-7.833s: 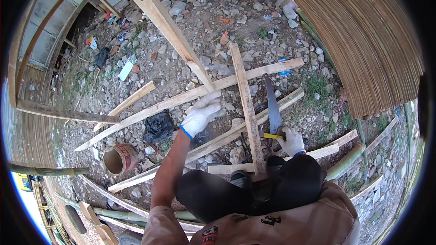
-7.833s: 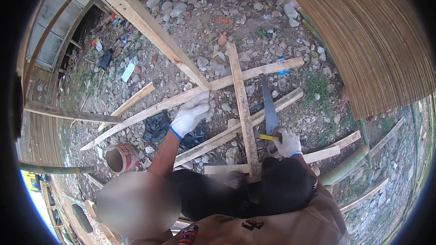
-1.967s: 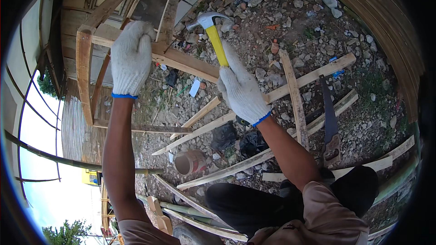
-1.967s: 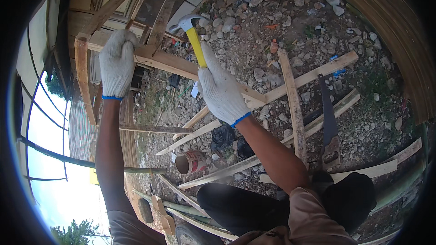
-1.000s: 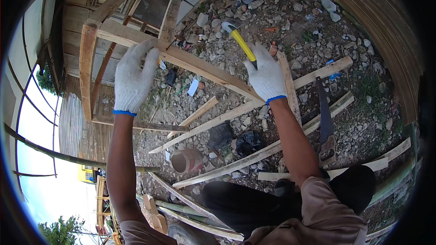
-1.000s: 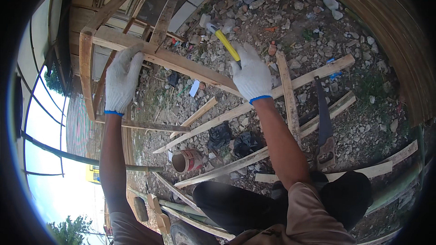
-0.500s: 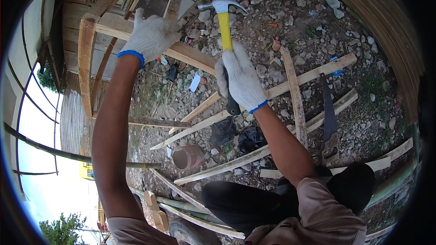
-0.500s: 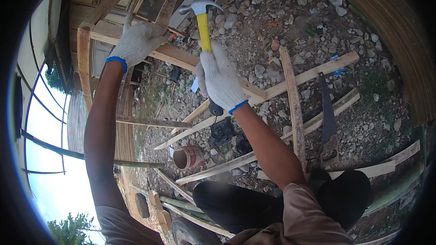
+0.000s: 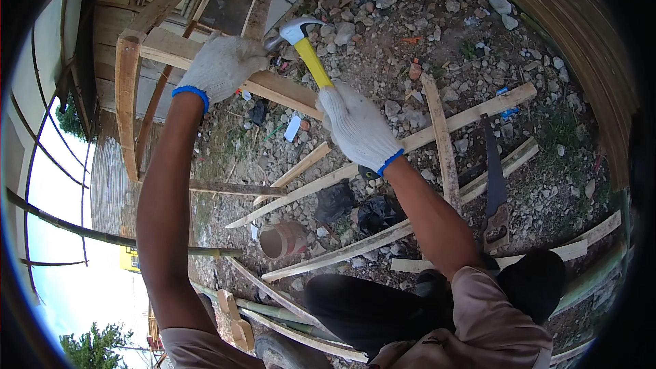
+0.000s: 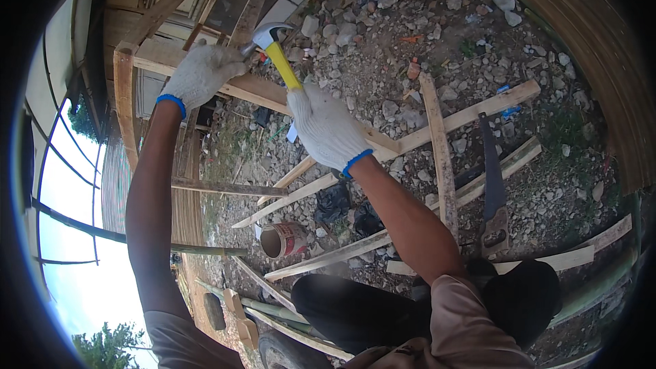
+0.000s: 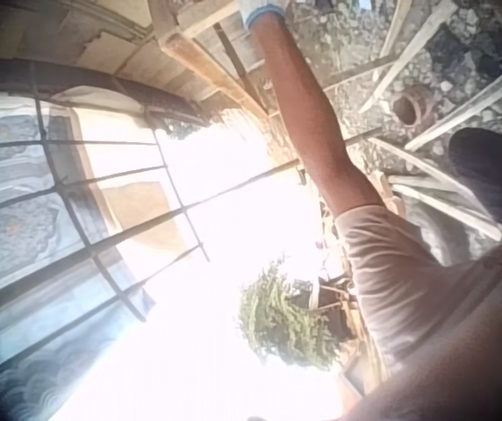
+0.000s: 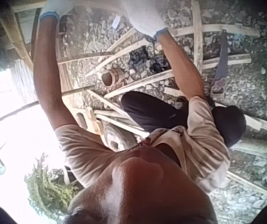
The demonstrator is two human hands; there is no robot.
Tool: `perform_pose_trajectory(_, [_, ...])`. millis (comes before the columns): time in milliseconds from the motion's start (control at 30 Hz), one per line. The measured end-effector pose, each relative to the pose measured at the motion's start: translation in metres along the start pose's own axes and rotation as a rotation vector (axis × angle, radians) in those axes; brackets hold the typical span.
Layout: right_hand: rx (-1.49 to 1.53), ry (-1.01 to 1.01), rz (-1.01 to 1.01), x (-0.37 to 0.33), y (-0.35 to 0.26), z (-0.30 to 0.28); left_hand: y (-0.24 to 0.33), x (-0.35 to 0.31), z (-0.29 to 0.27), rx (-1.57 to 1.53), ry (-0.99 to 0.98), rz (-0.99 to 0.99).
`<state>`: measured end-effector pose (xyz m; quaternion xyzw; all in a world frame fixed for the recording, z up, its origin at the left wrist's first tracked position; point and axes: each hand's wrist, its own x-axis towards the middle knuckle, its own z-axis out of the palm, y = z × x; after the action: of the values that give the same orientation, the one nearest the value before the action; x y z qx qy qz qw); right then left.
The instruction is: Assembling a wooden structure by hammering boards together.
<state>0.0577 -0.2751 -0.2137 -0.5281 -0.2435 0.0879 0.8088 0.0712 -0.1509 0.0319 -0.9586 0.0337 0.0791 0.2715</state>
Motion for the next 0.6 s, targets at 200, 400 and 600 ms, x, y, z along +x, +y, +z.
perform_pose_trajectory(200, [0.95,0.18,0.069,-0.011,-0.002,0.003,0.004,-0.003,0.005,-0.106,0.022,-0.087])
perform_pose_trajectory(400, [0.247,0.032,0.132,0.001,0.022,0.002,0.005,-0.001,0.0,-0.175,-0.019,-0.12])
perform_pose_trajectory(600, [0.498,0.042,0.207,-0.015,0.006,-0.003,-0.008,-0.014,0.006,0.028,0.054,-0.025])
